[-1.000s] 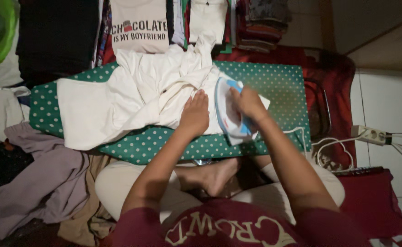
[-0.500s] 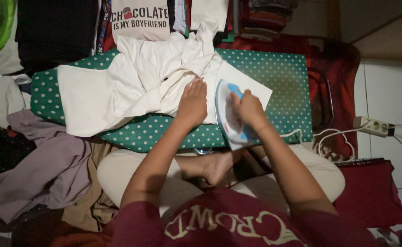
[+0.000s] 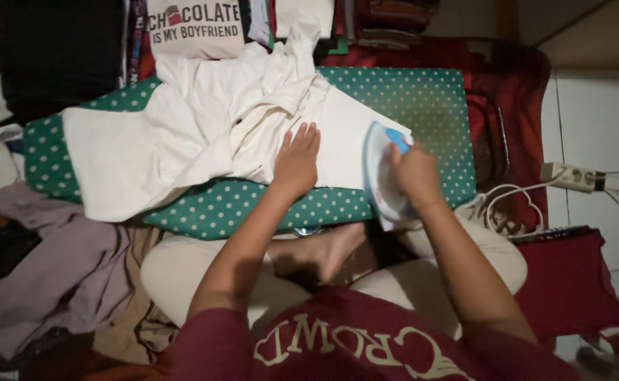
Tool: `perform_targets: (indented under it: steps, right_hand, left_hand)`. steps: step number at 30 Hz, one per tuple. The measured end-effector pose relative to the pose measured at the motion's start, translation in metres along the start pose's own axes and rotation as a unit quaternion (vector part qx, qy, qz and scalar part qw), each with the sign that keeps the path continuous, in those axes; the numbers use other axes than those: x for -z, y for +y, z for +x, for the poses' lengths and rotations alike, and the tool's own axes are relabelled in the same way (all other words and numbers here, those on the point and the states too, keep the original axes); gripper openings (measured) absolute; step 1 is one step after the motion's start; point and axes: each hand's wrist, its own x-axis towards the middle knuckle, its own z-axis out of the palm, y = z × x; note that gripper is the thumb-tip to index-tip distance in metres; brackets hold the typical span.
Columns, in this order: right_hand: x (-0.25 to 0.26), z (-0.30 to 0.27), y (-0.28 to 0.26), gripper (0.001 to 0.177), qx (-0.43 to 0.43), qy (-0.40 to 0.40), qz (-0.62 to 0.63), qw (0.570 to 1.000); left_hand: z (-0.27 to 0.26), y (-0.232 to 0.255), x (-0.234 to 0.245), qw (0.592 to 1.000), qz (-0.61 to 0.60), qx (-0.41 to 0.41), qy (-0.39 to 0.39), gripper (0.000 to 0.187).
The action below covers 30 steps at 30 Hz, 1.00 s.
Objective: The person irons a red t-shirt and a white t-shirt on a portable ironing board while sitting on the floor. They smooth the fabric, use the iron, and spray water on the white shirt to remove wrinkles.
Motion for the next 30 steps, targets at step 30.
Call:
perform_targets:
  steps: [30]
  right_hand:
    - [0.059,0.058,0.004,0.057,0.009,-0.111,0.091,0.99]
  left_hand:
    - [0.0,-0.008,-0.004,0.998,-0.057,0.013,0.022,0.065]
